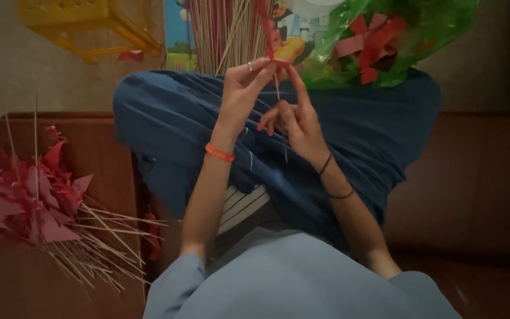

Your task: Assembling paper flowers by attaching red paper petals to wooden sticks.

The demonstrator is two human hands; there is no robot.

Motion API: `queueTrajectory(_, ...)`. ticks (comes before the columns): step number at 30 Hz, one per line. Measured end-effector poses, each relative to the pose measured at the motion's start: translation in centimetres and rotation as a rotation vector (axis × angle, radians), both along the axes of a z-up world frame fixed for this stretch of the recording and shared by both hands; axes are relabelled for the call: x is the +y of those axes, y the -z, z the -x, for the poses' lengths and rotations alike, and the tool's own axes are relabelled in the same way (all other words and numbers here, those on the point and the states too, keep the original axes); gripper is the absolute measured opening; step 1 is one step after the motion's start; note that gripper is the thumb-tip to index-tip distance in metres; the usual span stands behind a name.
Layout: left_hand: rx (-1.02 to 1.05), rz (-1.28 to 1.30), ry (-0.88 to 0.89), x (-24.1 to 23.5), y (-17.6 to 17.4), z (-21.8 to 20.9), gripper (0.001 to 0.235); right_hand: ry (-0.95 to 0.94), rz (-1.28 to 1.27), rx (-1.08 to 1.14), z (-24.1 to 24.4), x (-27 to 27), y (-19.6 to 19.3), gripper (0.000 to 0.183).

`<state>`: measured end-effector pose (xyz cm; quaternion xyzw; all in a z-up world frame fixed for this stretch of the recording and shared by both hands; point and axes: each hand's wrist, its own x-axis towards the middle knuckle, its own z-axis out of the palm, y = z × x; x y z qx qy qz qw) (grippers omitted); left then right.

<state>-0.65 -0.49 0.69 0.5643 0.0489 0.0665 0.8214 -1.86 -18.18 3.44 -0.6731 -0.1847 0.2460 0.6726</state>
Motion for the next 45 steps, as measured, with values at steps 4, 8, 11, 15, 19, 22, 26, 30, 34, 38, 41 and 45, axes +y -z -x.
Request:
queueTrajectory(4, -0.028, 0.034, 0.066, -0.3, -0.4, 0.2, 0.024, 0.008, -0.06, 0.044, -0.2, -0.3, 0.9, 0.064)
queueTrajectory(8, 0.013, -0.057, 0.015, 0.9, -5.0, 2.6, 0.024, 0.094, -0.133, -0.071, 0.3, -1.1, 1.5, 0.068)
queueTrajectory(11, 0.036, -0.196, -0.129, 3.9, -8.7, 7.1, 0.02, 0.227, -0.028, -0.078, 0.8, -2.0, 4.3, 0.07)
queueTrajectory(15, 0.087, -0.288, -0.385, 10.2, -13.0, 14.3, 0.015, 0.177, -0.094, -0.154, 0.2, -1.4, 4.7, 0.068)
queueTrajectory(19, 0.282, -0.689, -0.679, 15.2, -14.0, 22.9, 0.019, 0.104, -0.139, -0.156, 1.4, -0.7, 4.9, 0.06)
queueTrajectory(22, 0.493, -0.863, -0.849, 21.6, -8.4, 28.6, 0.023, 0.094, -0.156, -0.184, 0.9, 0.1, 4.8, 0.054)
queueTrajectory(26, 0.623, -1.362, -1.01, 26.6, 0.2, 36.8, 0.025, 0.11, -0.105, -0.254, 0.6, -0.3, 5.1, 0.048)
queueTrajectory(30, 0.865, -1.42, -1.01, 28.3, 2.4, 39.9, 0.035, 0.191, 0.025, -0.235, 0.4, 0.0, 4.8, 0.047)
queueTrajectory(34, 1.084, -1.489, -0.925, 29.7, 2.8, 40.9, 0.036, 0.231, 0.054, -0.239, 0.4, -0.4, 5.1, 0.047)
queueTrajectory(38, 1.048, -1.625, -0.954, 30.0, -0.1, 37.7, 0.027, 0.357, 0.137, -0.372, -1.3, -1.5, 8.1, 0.046)
queueTrajectory(41, 0.662, -1.926, -1.001, 28.7, -2.7, 30.4, 0.03, 0.399, 0.152, -0.358, -1.4, -1.8, 7.7, 0.048)
queueTrajectory(45, 0.383, -1.689, -0.664, 20.4, -9.9, 14.4, 0.03, 0.397, 0.137, -0.401, -0.9, -1.9, 6.6, 0.047)
